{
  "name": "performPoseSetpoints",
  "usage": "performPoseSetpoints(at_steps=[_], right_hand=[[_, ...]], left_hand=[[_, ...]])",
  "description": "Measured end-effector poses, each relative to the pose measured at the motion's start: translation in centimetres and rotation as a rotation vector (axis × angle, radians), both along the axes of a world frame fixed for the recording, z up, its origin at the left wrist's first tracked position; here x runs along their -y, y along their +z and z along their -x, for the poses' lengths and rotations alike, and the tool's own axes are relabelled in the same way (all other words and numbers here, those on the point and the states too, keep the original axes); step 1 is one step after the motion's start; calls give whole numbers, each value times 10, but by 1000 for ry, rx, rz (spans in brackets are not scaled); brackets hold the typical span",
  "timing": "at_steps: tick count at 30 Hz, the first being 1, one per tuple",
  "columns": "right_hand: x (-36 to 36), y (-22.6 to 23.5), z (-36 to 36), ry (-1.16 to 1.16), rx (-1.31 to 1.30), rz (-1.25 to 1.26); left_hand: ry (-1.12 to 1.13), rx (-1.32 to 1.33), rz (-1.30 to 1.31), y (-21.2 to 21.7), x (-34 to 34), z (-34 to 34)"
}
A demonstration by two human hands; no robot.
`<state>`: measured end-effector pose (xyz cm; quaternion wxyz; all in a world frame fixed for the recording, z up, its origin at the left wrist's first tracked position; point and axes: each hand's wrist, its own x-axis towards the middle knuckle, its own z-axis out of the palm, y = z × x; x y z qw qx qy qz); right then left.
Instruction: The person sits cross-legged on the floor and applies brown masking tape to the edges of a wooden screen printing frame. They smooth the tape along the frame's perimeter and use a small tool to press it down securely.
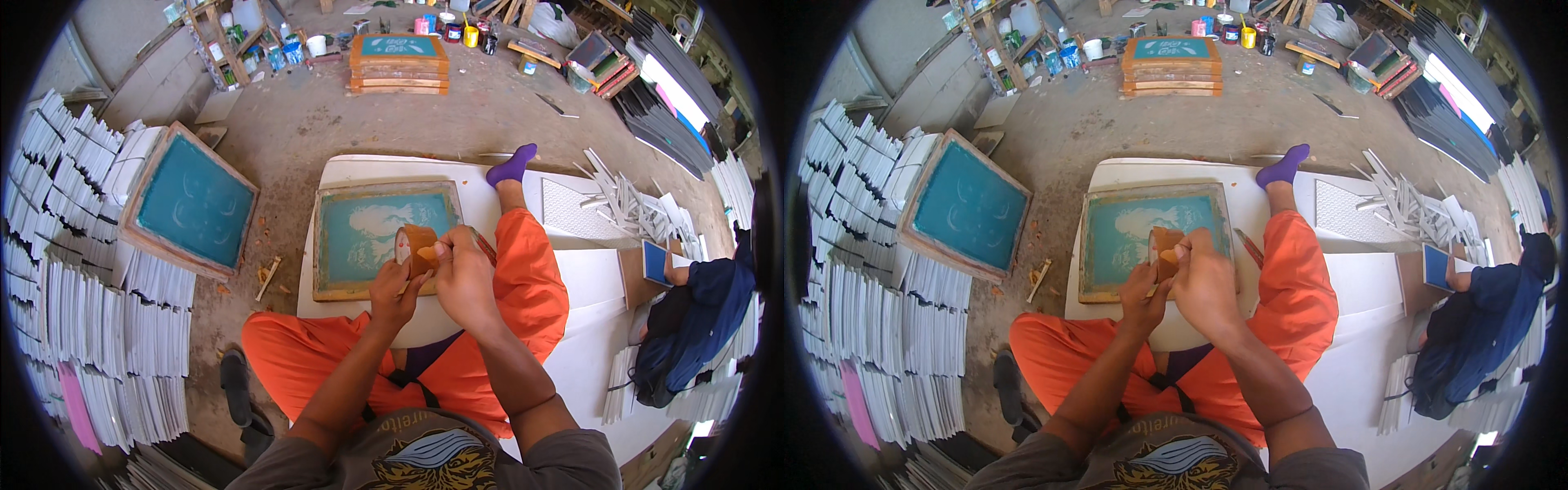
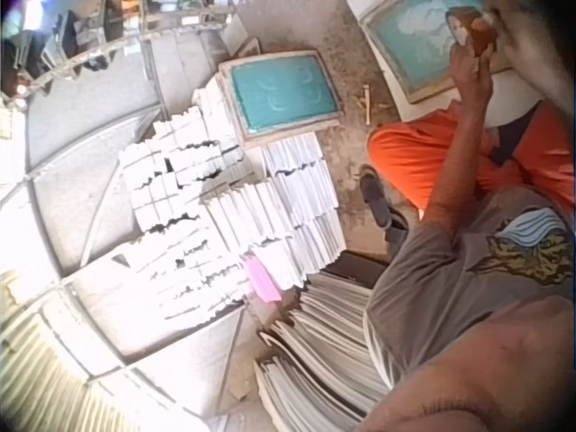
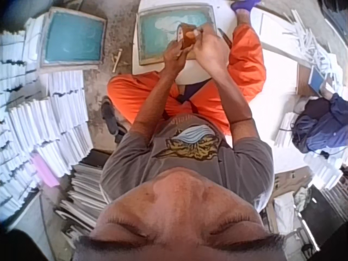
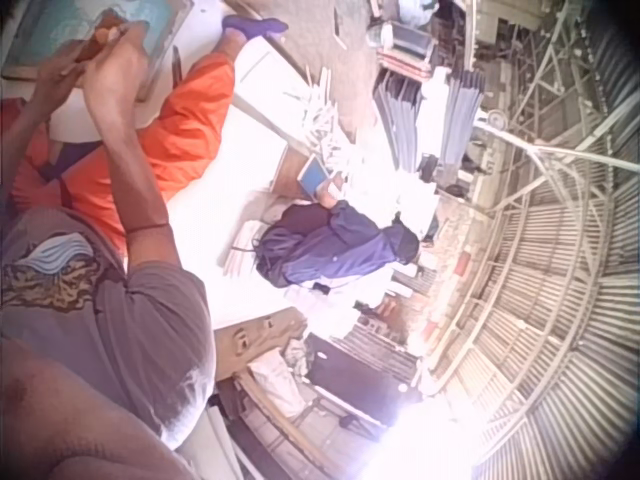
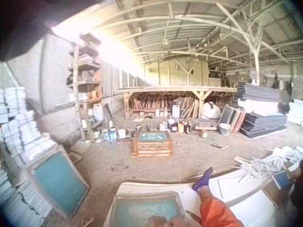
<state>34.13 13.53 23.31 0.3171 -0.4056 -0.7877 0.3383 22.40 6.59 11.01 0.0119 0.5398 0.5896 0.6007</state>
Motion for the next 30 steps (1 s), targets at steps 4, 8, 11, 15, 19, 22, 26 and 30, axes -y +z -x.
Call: performPoseSetpoints(at_steps=[4, 8, 11, 15, 19, 22, 26, 30], right_hand=[[1, 2, 4, 29, -98, 118], [5, 26, 3, 72, -196, 62], [-20, 6, -16, 99, -183, -46], [-28, -22, -29, 248, -67, -328], [-28, -38, -15, 283, 3, -381], [-32, -47, -2, 239, -18, -237], [-35, -54, 12, 195, -85, -189], [-33, -68, 22, 126, -196, -172]], left_hand=[[47, -1, 29, -11, -3, 1], [92, 268, 123, -45, 7, 1], [64, 468, 69, -37, 11, -8], [12, 576, 111, -23, 13, -5], [31, 495, 114, -12, 13, -5], [33, 395, 98, -5, 13, -5], [24, 358, 96, -5, 14, -5], [50, 399, 98, -11, 12, -7]])
